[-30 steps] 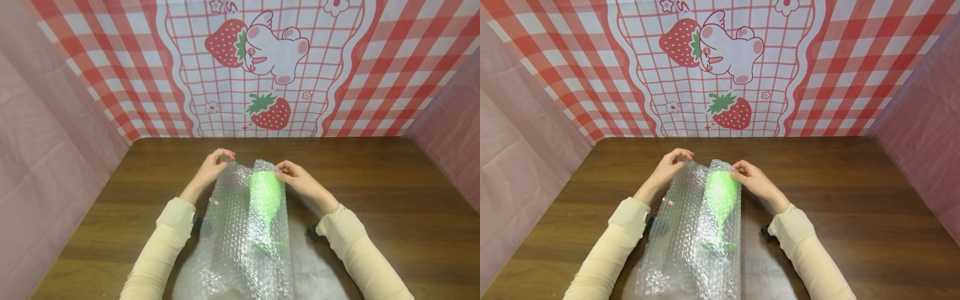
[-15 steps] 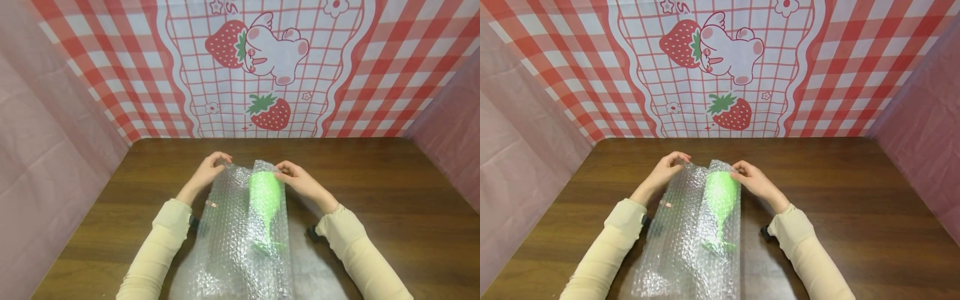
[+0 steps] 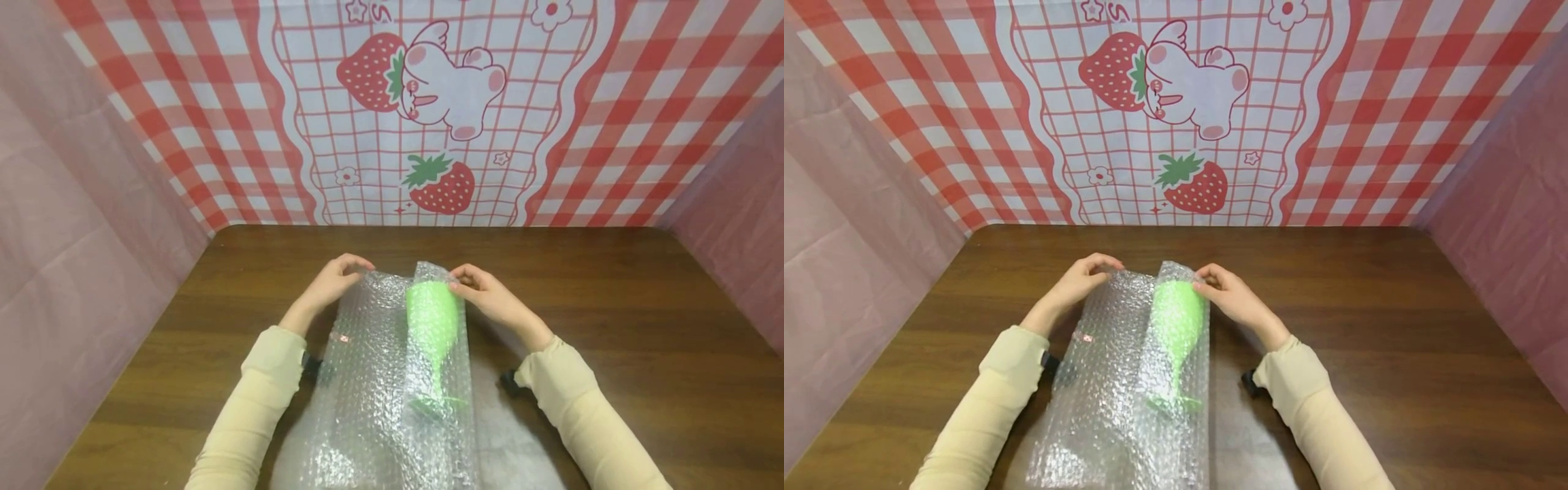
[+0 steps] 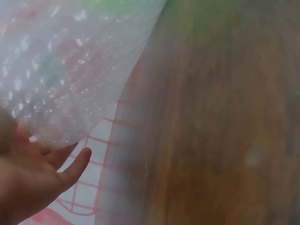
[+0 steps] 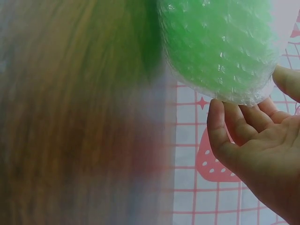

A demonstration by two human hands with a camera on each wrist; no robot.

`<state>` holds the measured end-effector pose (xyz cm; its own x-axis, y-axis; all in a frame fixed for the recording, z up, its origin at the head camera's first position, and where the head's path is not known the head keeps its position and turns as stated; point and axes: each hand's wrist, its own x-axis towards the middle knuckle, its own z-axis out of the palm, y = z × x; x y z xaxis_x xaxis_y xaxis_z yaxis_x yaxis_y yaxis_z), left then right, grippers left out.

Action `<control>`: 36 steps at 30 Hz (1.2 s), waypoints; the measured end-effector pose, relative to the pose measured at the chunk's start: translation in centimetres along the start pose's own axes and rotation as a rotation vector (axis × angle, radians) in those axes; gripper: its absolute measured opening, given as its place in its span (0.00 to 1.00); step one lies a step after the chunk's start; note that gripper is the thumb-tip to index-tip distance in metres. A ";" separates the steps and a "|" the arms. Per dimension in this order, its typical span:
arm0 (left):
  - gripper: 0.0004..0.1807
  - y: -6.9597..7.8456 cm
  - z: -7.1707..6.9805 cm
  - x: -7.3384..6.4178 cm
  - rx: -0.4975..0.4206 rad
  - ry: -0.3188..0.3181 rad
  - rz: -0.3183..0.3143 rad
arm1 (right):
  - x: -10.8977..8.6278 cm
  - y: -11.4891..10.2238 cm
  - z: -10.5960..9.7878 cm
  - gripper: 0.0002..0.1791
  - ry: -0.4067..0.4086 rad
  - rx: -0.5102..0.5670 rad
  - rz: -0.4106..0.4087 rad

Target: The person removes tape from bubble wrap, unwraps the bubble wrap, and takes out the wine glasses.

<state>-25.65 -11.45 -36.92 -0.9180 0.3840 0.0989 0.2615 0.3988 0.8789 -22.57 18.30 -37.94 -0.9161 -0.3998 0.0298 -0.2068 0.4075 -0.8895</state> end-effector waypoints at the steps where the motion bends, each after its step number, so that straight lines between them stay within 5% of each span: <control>1: 0.16 0.3 -0.1 -0.2 0.012 -0.015 -0.010 | 0.0 0.0 0.0 0.16 0.001 0.000 -0.001; 11: 0.14 -2.8 -0.8 0.9 0.172 -0.107 -0.024 | 0.0 0.1 0.0 0.16 -0.003 0.001 0.004; 20: 0.14 -2.3 -1.5 0.4 0.427 -0.250 0.051 | 0.0 0.2 -0.1 0.16 -0.002 -0.006 0.007; 27: 0.25 -2.1 -1.5 -0.2 0.532 -0.387 0.058 | 0.0 0.1 0.0 0.16 0.000 -0.006 0.002; 36: 0.33 -1.3 -1.0 -1.0 0.637 -0.406 0.014 | -0.1 0.1 -0.1 0.16 -0.007 -0.014 -0.005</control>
<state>-25.38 -13.21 -37.72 -0.7636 0.6203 -0.1795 0.5074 0.7483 0.4274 -22.54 18.45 -38.00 -0.9125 -0.4079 0.0312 -0.2167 0.4171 -0.8827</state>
